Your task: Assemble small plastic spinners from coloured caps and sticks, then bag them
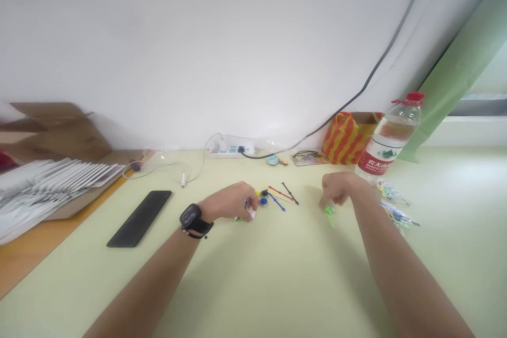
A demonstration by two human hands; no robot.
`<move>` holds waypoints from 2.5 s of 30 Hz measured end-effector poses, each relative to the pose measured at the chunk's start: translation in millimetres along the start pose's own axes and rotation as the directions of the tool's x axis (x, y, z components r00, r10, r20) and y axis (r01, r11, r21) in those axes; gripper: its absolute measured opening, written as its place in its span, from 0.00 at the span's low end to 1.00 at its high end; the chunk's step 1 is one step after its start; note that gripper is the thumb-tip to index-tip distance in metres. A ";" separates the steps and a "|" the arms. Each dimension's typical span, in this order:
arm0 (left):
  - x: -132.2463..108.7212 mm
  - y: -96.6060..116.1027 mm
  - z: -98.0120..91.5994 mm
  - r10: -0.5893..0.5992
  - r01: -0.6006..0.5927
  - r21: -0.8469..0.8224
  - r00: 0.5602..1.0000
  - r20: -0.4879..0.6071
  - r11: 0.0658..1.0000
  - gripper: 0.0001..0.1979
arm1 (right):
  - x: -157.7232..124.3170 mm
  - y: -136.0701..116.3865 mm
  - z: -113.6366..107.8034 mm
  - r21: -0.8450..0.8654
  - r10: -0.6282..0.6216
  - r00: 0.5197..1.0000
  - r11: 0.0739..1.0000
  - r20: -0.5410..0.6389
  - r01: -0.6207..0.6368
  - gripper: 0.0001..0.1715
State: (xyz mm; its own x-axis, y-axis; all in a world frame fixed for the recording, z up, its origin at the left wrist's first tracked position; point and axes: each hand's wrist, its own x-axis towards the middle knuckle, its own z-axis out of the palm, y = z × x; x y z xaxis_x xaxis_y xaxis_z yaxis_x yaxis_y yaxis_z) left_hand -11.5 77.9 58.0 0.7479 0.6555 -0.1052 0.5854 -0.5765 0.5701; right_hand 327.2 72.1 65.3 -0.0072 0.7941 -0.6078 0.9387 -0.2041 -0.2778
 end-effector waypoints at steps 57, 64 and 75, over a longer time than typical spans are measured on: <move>5.3 26.8 15.5 0.133 -0.140 -0.036 0.978 -0.159 0.989 0.04 | 15.4 -89.7 51.1 0.066 -0.562 0.785 0.800 -0.260 0.596 0.06; 7.6 9.7 17.4 0.048 -0.049 0.062 0.999 0.018 0.997 0.05 | 17.4 -89.8 56.7 -0.003 -0.513 0.821 0.849 -0.250 0.529 0.09; 9.0 9.4 19.1 0.202 -0.160 0.217 0.961 -0.187 0.963 0.16 | 27.3 -80.1 57.0 -0.062 -0.245 0.876 0.968 -0.415 0.242 0.12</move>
State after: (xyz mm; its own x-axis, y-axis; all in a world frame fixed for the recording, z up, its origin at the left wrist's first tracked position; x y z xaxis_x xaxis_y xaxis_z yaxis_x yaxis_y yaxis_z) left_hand 6.7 69.0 46.9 0.7787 0.6048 0.1670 0.5117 -0.7662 0.3887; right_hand 232.2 77.5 28.5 -0.0935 0.9833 -0.1558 0.9287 0.0298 -0.3696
